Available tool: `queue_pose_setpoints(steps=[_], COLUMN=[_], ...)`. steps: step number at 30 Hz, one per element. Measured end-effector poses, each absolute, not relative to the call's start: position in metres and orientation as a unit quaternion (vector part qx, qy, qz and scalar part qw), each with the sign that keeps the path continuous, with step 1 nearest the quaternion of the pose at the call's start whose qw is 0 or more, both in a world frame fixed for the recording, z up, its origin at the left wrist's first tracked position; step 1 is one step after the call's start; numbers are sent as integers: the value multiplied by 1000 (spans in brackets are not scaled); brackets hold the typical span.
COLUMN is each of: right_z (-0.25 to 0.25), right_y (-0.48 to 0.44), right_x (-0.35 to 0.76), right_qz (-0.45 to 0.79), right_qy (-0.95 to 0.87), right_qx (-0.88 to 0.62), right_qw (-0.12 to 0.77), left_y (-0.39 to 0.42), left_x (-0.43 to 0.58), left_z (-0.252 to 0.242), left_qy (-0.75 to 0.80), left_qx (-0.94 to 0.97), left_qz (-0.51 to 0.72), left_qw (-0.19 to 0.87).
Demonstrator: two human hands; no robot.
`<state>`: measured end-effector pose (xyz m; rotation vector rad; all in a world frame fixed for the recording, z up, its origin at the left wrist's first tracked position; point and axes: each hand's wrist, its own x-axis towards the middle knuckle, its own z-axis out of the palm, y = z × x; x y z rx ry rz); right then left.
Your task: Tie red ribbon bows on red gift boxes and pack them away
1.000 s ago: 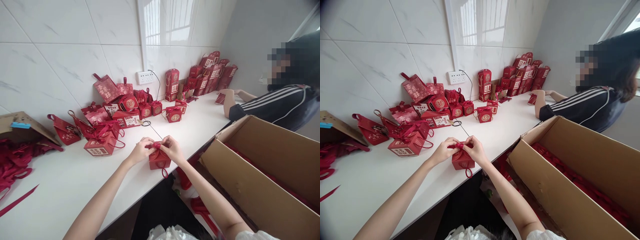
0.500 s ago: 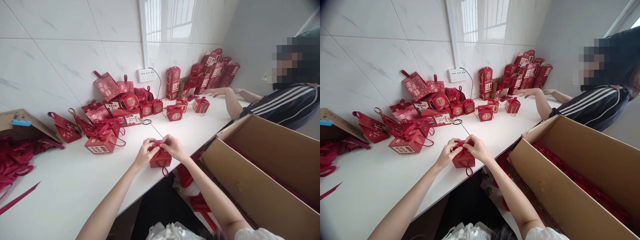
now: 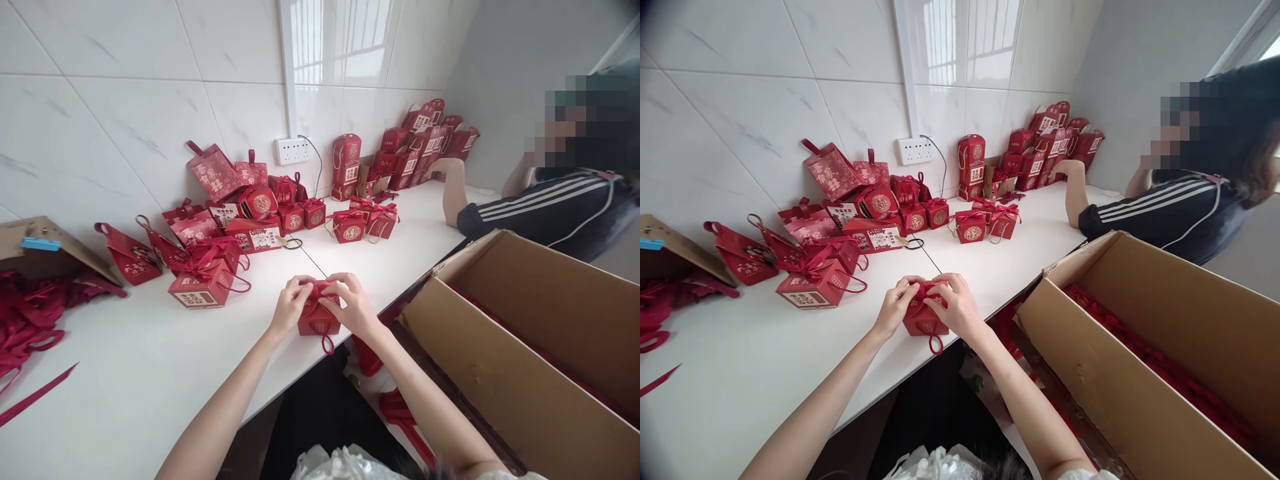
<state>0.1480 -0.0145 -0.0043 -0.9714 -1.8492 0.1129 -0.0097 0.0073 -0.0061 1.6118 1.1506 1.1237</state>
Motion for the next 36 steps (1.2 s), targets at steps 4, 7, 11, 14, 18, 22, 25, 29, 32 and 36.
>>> queue_pose_setpoints(steps=[4, 7, 11, 14, 18, 22, 25, 29, 32, 36], right_z=[-7, -9, -8, -5, 1, 4, 5, 5, 4, 3], right_y=[-14, -11, -8, -8, -10, -12, -14, -18, -25, -34], right_x=[148, 148, 151, 154, 160, 169, 177, 185, 183, 172], right_qz=[-10, -21, -14, -7, -1, -18, -46, -83, -57, 71], right_qy=[-779, -784, -793, -796, -804, -815, -827, -834, -822, -762], right_qx=[-399, -390, -390, -397, -405, -403, -397, -408, -434, -532], right_qw=[484, 483, 468, 457, 435, 416, 395, 363, 364, 363], left_y=[6, 5, 5, 5, 3, -2, -7, -15, -24, -33], left_x=[-11, -12, -14, -15, -18, -26, -32, -35, -31, -24], left_z=[-5, -5, -6, -7, -4, 2, 3, -3, -6, -7], left_qy=[451, 452, 453, 453, 464, 474, 485, 496, 492, 484], left_qx=[637, 641, 656, 665, 680, 731, 759, 764, 755, 754], left_qz=[450, 443, 436, 438, 442, 419, 401, 404, 428, 431], left_qw=[434, 435, 418, 401, 357, 255, 164, 77, 70, 109])
